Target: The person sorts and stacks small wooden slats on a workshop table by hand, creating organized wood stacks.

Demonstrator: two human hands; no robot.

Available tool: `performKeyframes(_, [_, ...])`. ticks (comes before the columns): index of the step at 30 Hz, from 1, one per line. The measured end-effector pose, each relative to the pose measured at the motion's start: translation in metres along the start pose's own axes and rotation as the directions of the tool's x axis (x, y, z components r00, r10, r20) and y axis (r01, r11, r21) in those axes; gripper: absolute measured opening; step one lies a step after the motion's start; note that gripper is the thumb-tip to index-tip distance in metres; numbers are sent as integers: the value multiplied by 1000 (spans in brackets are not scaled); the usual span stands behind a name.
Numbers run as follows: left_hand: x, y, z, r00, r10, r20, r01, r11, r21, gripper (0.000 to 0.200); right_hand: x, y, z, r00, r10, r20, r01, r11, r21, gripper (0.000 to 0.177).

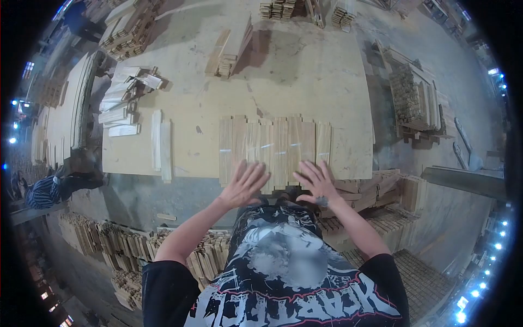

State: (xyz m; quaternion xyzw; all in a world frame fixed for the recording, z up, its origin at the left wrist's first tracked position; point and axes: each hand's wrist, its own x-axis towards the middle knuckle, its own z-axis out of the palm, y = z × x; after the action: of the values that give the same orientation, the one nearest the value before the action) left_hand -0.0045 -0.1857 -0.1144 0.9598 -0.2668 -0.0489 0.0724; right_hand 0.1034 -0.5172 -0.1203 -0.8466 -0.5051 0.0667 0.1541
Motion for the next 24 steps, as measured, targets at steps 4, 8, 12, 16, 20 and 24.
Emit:
performKeyframes(4, [23,21,7,1000,25,9,-26,997,76,103,19,-19,14,997,-56,-47,53,997,-60,81])
performKeyframes(8, [41,16,15,996,-67,-62,72,995,73,100,29,-12,15,990,-98,-102,85,988,-131,72])
performKeyframes(12, [49,10,10,996,-84,-31,87,988,125,98,35,0,12,983,-147,-106,133,982,-131,67])
performKeyframes(16, [39,7,11,985,-95,-141,90,995,-37,103,32,2,5,981,-78,-180,71,996,-47,65])
performKeyframes(20, [-9,-8,6,887,-402,-229,386,916,-113,108,4,6,-13,928,171,-331,-165,985,46,65])
performKeyframes(24, [-55,-23,0,893,-421,-157,416,907,-66,111,-10,-5,-4,952,92,-293,-94,996,5,69])
